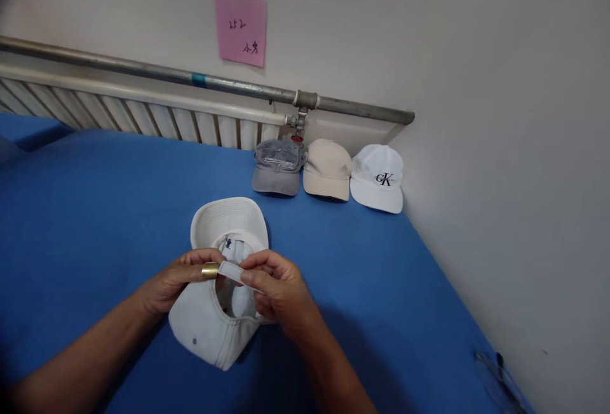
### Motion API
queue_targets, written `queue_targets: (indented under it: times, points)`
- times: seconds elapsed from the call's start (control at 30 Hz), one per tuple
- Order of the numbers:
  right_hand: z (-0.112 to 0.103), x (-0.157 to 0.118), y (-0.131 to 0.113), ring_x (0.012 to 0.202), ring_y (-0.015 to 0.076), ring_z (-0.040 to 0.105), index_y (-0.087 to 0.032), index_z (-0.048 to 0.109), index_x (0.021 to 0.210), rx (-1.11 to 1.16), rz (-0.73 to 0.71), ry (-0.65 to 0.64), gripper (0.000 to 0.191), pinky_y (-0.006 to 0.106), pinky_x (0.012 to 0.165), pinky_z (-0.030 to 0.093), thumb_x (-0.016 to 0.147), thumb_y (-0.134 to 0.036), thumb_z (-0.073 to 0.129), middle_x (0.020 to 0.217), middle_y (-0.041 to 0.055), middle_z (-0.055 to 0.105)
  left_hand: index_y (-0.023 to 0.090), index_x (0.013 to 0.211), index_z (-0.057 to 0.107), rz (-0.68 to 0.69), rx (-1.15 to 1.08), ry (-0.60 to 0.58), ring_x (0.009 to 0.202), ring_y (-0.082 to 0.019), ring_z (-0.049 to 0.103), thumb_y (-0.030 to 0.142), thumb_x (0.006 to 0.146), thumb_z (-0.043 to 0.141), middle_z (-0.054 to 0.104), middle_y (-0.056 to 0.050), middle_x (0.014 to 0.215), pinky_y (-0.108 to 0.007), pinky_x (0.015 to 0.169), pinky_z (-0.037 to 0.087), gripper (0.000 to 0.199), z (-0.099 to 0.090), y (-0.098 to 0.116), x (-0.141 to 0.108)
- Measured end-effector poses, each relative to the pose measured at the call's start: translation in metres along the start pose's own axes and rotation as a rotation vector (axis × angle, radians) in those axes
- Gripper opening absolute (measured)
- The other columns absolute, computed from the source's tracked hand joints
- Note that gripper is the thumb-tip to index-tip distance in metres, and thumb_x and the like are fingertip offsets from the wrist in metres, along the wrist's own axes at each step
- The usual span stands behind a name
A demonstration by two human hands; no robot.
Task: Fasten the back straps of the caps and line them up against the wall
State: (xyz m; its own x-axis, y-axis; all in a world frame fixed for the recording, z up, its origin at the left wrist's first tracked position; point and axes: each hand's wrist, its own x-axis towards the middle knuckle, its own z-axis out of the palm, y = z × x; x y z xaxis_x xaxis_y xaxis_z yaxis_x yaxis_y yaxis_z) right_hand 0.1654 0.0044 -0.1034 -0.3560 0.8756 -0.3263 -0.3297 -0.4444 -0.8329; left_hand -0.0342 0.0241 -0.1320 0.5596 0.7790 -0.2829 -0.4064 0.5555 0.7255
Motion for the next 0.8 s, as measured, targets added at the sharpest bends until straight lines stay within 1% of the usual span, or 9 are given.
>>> queue_targets:
  times: [0.13, 0.23, 0.33, 0.47, 0.67, 0.8]
  points:
    - [-0.0012, 0.0013, 0.0005, 0.032, -0.0001, 0.023, -0.018, 0.063, 0.076, 0.029, 0.008, 0.017, 0.024, 0.015, 0.032, 0.015, 0.063, -0.030, 0.079, 0.047, -0.0113, 0.044, 0.015, 0.073, 0.074, 0.009, 0.002, 0.006, 0.052, -0.009, 0.057, 0.028, 0.062, 0.086, 0.066, -0.001, 0.061, -0.018, 0.052, 0.042, 0.020, -0.0003, -0.0004, -0.0003]
    - [-0.0034, 0.0026, 0.0002, 0.033, 0.0001, 0.024, -0.019, 0.063, 0.075, 0.025, 0.031, 0.027, 0.024, 0.016, 0.032, 0.016, 0.062, -0.029, 0.080, 0.050, -0.0103, 0.046, 0.015, 0.070, 0.073, 0.015, -0.005, 0.000, 0.050, -0.008, 0.055, 0.027, 0.064, 0.085, 0.064, 0.000, 0.059, -0.017, 0.050, 0.041, 0.018, 0.0005, -0.0006, -0.0009]
    - [-0.0039, 0.0037, 0.0006, 0.034, 0.0000, 0.026, -0.018, 0.064, 0.074, 0.014, 0.028, 0.006, 0.022, 0.017, 0.032, 0.017, 0.061, -0.028, 0.080, 0.053, -0.0092, 0.049, 0.016, 0.070, 0.073, 0.007, -0.009, 0.005, 0.050, -0.009, 0.057, 0.026, 0.065, 0.084, 0.065, -0.001, 0.060, -0.017, 0.050, 0.042, 0.015, 0.0012, -0.0007, -0.0011]
    - [-0.0010, 0.0044, 0.0013, 0.034, 0.0001, 0.027, -0.018, 0.065, 0.073, 0.014, 0.012, -0.009, 0.021, 0.017, 0.033, 0.017, 0.061, -0.027, 0.079, 0.052, -0.0089, 0.048, 0.015, 0.069, 0.073, 0.010, -0.006, 0.004, 0.049, -0.009, 0.057, 0.026, 0.065, 0.083, 0.066, -0.002, 0.060, -0.017, 0.049, 0.043, 0.016, 0.0001, -0.0016, -0.0013]
    - [0.0027, 0.0047, 0.0033, 0.033, 0.0001, 0.028, -0.018, 0.065, 0.073, -0.005, 0.002, -0.015, 0.019, 0.017, 0.033, 0.019, 0.062, -0.027, 0.078, 0.051, -0.0090, 0.050, 0.014, 0.072, 0.073, 0.010, -0.003, 0.028, 0.053, -0.012, 0.061, 0.024, 0.065, 0.083, 0.069, -0.004, 0.063, -0.019, 0.053, 0.047, 0.016, -0.0025, -0.0033, -0.0021]
    - [0.0026, 0.0044, 0.0045, 0.034, -0.0005, 0.029, -0.018, 0.066, 0.073, 0.004, 0.018, -0.011, 0.020, 0.016, 0.032, 0.019, 0.061, -0.026, 0.079, 0.055, -0.0078, 0.054, 0.014, 0.070, 0.070, 0.013, 0.002, 0.024, 0.052, -0.011, 0.059, 0.024, 0.067, 0.081, 0.068, -0.003, 0.063, -0.019, 0.052, 0.046, 0.015, -0.0017, -0.0032, -0.0020]
